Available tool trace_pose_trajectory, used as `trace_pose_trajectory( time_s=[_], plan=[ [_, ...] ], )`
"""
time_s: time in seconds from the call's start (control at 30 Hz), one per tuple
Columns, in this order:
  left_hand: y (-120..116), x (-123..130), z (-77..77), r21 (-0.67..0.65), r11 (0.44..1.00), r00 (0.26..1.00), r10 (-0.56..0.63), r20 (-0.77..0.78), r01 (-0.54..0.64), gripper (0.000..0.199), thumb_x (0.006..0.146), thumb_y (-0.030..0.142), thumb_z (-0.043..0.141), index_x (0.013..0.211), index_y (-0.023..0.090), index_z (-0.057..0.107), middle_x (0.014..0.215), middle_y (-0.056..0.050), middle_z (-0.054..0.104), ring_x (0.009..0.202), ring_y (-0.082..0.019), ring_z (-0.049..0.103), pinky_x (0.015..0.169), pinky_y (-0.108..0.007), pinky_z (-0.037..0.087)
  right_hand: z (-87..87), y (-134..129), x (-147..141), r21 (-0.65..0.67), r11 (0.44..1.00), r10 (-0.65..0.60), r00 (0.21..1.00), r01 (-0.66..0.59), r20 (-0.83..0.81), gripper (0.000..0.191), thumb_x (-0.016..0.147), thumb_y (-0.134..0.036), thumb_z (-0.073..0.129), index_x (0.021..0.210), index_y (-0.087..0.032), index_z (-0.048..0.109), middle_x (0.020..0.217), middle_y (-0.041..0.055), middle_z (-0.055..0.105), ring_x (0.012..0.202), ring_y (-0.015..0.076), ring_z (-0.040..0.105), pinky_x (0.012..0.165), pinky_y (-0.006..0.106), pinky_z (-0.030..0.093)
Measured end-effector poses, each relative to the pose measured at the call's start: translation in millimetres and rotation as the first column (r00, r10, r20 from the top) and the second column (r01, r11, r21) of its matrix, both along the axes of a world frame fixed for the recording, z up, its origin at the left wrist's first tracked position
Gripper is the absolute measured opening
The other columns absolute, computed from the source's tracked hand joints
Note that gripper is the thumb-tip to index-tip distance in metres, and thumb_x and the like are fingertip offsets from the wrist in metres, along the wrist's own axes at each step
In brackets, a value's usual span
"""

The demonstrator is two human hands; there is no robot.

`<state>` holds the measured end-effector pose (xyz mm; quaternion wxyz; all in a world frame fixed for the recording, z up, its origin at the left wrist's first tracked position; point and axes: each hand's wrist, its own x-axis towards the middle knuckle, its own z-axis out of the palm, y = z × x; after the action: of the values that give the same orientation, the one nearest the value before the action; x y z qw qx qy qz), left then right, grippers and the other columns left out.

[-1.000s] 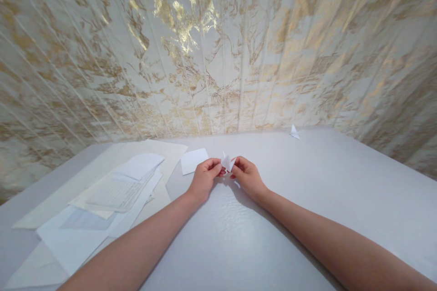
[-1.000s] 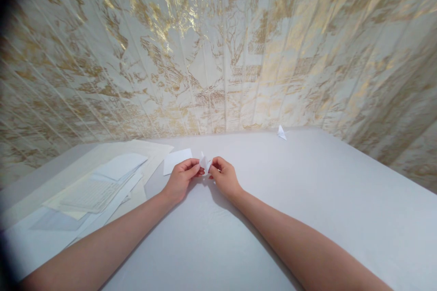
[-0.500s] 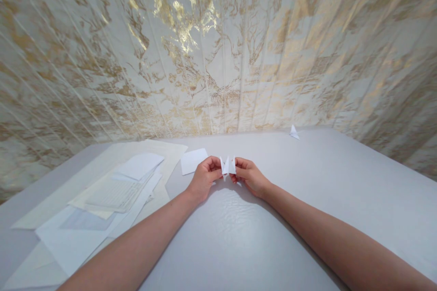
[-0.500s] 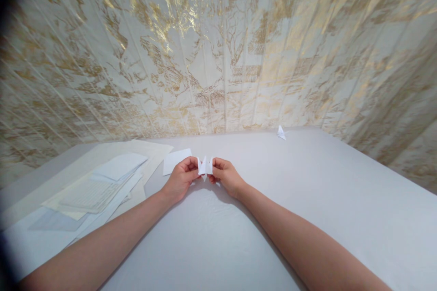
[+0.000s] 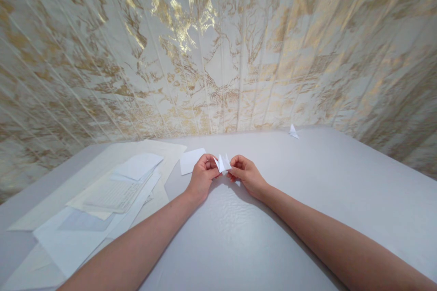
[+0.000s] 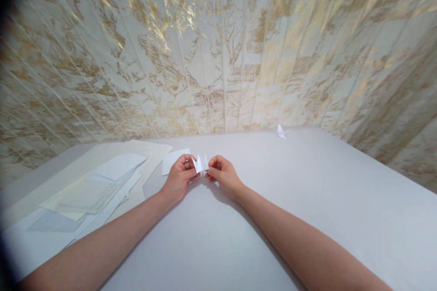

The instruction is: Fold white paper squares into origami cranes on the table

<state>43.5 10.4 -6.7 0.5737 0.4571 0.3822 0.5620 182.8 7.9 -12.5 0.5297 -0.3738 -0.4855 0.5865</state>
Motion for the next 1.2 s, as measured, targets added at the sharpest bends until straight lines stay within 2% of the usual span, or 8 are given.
trace_pose_trajectory(
  time_s=[0.1, 0.27, 0.53, 0.63, 0.77, 0.87, 1.07, 1.2],
  plan=[
    [-0.1, 0.6, 0.1, 0.035, 0.999, 0.999, 0.038, -0.013, -0.038, 0.020, 0.052, 0.011, 0.066, 0.063, 0.017, 0.050, 0.049, 0.008, 0.050, 0.047, -0.006, 0.045, 0.047, -0.018, 0.032, 0.6, -0.6, 0.6, -0.020, 0.999, 0.029, 1.000, -0.029, 0.000, 0.014, 0.059, -0.026, 0.066, 0.063, -0.016, 0.057, 0.055, -0.0009, 0.060, 0.051, 0.0103, 0.053, 0.049, 0.022, 0.040],
    [-1.2, 1.5, 0.4, 0.070, 0.997, 0.998, 0.027, -0.052, -0.023, 0.015, 0.053, 0.011, 0.064, 0.062, 0.017, 0.054, 0.051, 0.007, 0.052, 0.048, -0.006, 0.045, 0.048, -0.018, 0.033, 1.2, -0.1, 0.9, -0.028, 1.000, 0.013, 1.000, -0.013, 0.001, 0.021, 0.062, -0.035, 0.066, 0.062, -0.016, 0.057, 0.056, 0.0001, 0.060, 0.053, 0.0110, 0.053, 0.050, 0.023, 0.041],
    [-3.3, 0.5, 0.8, 0.089, 0.996, 0.988, 0.011, -0.156, 0.003, 0.004, 0.057, 0.016, 0.061, 0.059, 0.016, 0.058, 0.054, 0.004, 0.054, 0.052, -0.008, 0.047, 0.053, -0.021, 0.036, -2.1, 1.1, 0.9, -0.005, 1.000, -0.011, 0.998, 0.011, 0.070, 0.021, 0.063, -0.033, 0.065, 0.060, -0.016, 0.053, 0.055, -0.0004, 0.060, 0.048, 0.0093, 0.050, 0.052, 0.024, 0.040],
    [-2.4, -0.5, 0.3, 0.098, 0.994, 0.979, 0.071, -0.190, -0.053, 0.009, 0.058, 0.019, 0.063, 0.054, 0.016, 0.055, 0.051, 0.003, 0.054, 0.051, -0.009, 0.046, 0.053, -0.022, 0.037, -3.9, 0.9, 0.2, 0.055, 0.997, -0.057, 0.988, 0.050, 0.143, 0.017, 0.064, -0.030, 0.063, 0.068, -0.017, 0.053, 0.059, -0.0015, 0.058, 0.052, 0.0103, 0.051, 0.052, 0.024, 0.042],
    [0.2, -2.5, -2.2, 0.109, 0.986, 0.962, 0.151, -0.227, -0.129, 0.014, 0.060, 0.023, 0.064, 0.052, 0.016, 0.055, 0.049, 0.003, 0.053, 0.050, -0.009, 0.046, 0.053, -0.023, 0.036, -5.5, -0.2, 0.0, 0.275, 0.948, -0.239, 0.932, 0.162, 0.273, 0.016, 0.065, -0.027, 0.061, 0.077, -0.018, 0.053, 0.071, -0.0010, 0.055, 0.062, 0.0118, 0.051, 0.057, 0.025, 0.044],
    [2.3, -4.0, -4.8, 0.125, 0.980, 0.948, 0.182, -0.262, -0.153, 0.014, 0.060, 0.024, 0.065, 0.053, 0.016, 0.055, 0.049, 0.004, 0.053, 0.050, -0.010, 0.046, 0.053, -0.023, 0.036, -5.7, -1.5, -0.2, 0.373, 0.920, -0.253, 0.910, 0.120, 0.330, 0.016, 0.065, -0.026, 0.061, 0.077, -0.018, 0.053, 0.073, -0.0006, 0.055, 0.065, 0.0122, 0.052, 0.064, 0.027, 0.045],
    [2.1, -4.8, -4.8, 0.156, 0.979, 0.938, 0.171, -0.301, -0.128, 0.015, 0.060, 0.024, 0.066, 0.053, 0.016, 0.056, 0.049, 0.004, 0.054, 0.050, -0.010, 0.046, 0.053, -0.023, 0.035, -6.5, -2.0, -1.0, 0.351, 0.934, -0.193, 0.914, 0.060, 0.357, 0.014, 0.069, -0.028, 0.059, 0.076, -0.018, 0.053, 0.073, 0.0009, 0.057, 0.067, 0.0138, 0.055, 0.066, 0.029, 0.045],
    [0.5, -3.2, -2.3, 0.147, 0.983, 0.954, 0.147, -0.260, -0.111, 0.013, 0.061, 0.022, 0.064, 0.053, 0.016, 0.054, 0.050, 0.004, 0.054, 0.051, -0.009, 0.047, 0.054, -0.022, 0.036, -9.6, 2.0, 1.8, 0.324, 0.936, -0.236, 0.930, 0.138, 0.283, 0.018, 0.070, -0.030, 0.058, 0.083, -0.018, 0.056, 0.083, 0.0037, 0.059, 0.077, 0.0153, 0.056, 0.068, 0.029, 0.046]
  ],
)
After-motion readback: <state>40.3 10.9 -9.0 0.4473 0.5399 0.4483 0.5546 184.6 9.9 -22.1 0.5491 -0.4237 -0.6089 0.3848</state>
